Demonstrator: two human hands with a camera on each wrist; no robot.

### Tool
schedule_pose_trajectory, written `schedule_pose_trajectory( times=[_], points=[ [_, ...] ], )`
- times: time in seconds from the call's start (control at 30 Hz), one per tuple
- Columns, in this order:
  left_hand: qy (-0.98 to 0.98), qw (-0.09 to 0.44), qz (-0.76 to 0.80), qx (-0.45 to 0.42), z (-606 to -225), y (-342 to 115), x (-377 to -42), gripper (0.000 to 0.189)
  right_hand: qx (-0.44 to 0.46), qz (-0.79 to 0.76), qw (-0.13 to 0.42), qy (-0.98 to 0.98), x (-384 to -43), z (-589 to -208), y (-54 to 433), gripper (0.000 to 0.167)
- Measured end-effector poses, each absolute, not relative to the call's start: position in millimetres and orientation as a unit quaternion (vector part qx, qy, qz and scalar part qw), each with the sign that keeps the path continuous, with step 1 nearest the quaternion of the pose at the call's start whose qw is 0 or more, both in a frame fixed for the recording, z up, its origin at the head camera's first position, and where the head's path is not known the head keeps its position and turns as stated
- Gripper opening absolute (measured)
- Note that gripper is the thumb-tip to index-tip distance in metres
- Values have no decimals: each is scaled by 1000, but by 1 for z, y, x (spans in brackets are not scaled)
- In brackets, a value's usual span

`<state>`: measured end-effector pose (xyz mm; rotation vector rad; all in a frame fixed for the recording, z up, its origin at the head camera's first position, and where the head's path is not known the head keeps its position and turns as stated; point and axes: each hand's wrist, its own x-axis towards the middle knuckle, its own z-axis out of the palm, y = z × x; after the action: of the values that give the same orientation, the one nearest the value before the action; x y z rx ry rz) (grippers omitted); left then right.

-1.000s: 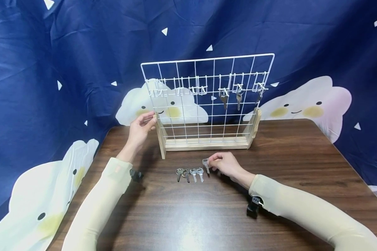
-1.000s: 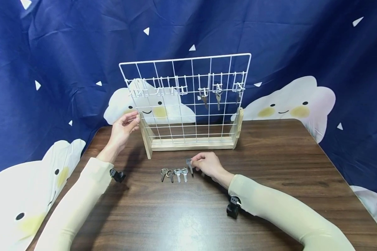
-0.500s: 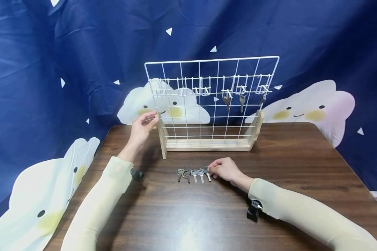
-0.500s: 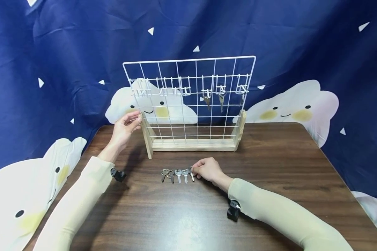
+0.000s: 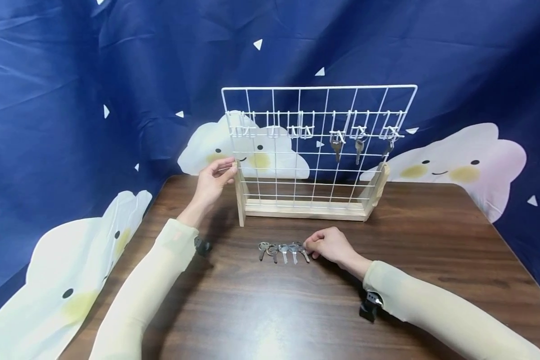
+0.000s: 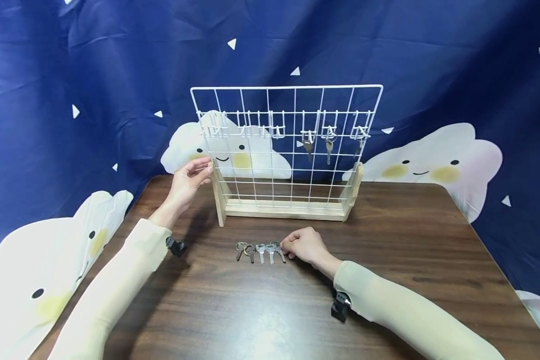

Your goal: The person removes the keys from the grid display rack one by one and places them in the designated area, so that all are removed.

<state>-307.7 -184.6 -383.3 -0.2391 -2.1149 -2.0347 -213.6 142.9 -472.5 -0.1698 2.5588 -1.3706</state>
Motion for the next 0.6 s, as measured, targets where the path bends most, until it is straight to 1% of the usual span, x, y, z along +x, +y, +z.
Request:
schedule_pose_trajectory(
  times=[0.23,0.6],
  points=[
    [-718,96,-685,-79,-383,-184,-309,44,-71,-464,125,874,-213,-468,146,13],
    [-719,97,-685,-75,-381,-184,-306,43,-63,-493,128,858,-214,-468,149,9]
  ],
)
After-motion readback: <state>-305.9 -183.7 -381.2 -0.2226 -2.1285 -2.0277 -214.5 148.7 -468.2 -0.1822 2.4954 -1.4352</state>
